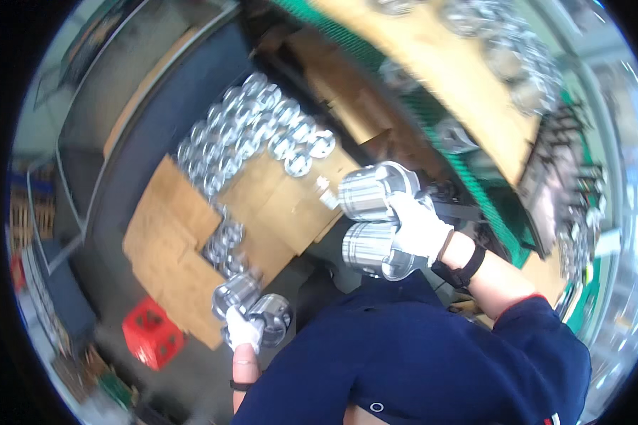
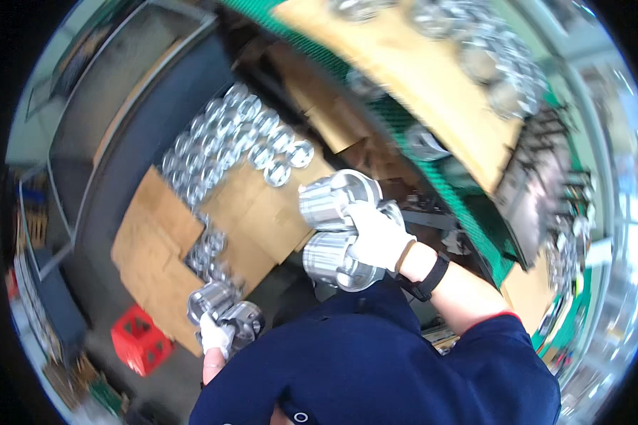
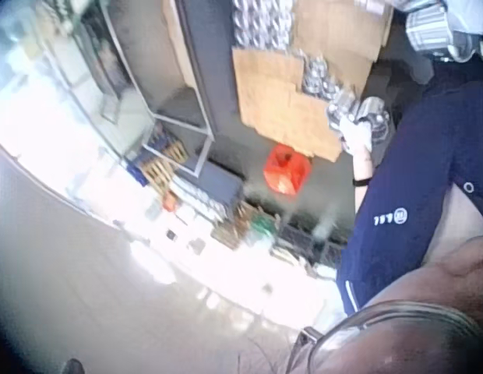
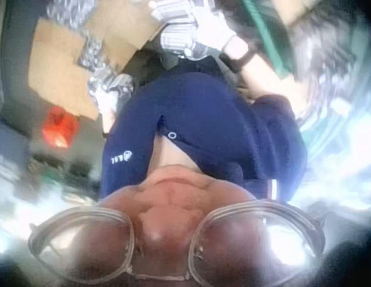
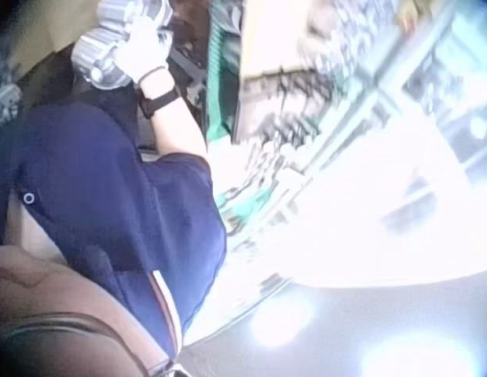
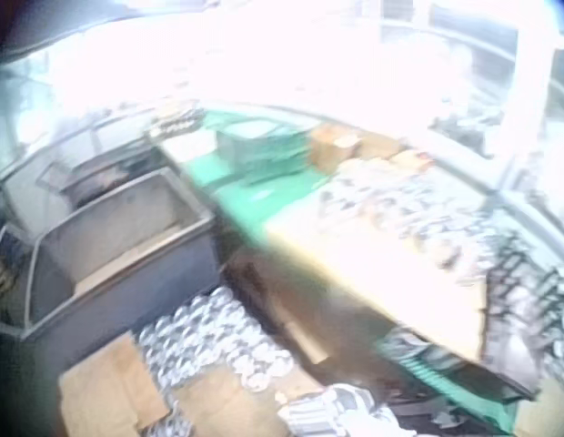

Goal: Inspecting metal pistons by placing them on measurement gauges and then organizing them for storage.

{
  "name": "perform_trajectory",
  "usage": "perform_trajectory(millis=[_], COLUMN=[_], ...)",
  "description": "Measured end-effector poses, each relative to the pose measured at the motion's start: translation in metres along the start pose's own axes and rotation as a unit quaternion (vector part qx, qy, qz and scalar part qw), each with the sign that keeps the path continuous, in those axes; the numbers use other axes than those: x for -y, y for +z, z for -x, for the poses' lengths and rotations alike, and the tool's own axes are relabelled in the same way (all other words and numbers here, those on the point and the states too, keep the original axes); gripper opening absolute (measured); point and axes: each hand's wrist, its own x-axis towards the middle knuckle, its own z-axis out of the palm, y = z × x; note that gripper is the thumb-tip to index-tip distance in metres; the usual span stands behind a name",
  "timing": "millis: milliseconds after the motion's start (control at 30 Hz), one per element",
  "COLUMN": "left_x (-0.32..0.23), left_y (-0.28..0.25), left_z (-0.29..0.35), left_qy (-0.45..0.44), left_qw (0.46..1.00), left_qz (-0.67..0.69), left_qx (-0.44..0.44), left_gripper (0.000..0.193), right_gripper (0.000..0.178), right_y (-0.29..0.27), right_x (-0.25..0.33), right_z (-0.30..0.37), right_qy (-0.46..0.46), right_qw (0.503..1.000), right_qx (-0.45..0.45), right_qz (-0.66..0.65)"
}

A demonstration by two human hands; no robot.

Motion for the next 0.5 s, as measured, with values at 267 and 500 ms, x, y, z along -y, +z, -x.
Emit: perform_trajectory(millis=[267, 500], left_x=[-0.176, -0.374], left_y=[-0.079, -0.104], left_z=[0.011, 0.039], left_qy=[0.219, 0.415], left_qw=[0.975, 0.906], left_qz=[-0.012, -0.072], left_qx=[-0.026, 0.027], left_gripper=[0.053, 0.057], right_gripper=[0.042, 0.057], right_y=[-0.222, -0.309], right_x=[0.155, 0.088], right_z=[0.057, 0.009], right_qy=[0.065, 0.124], right_qw=[0.966, 0.952], right_qx=[-0.098, -0.018], right_qz=[0.231, 0.279])
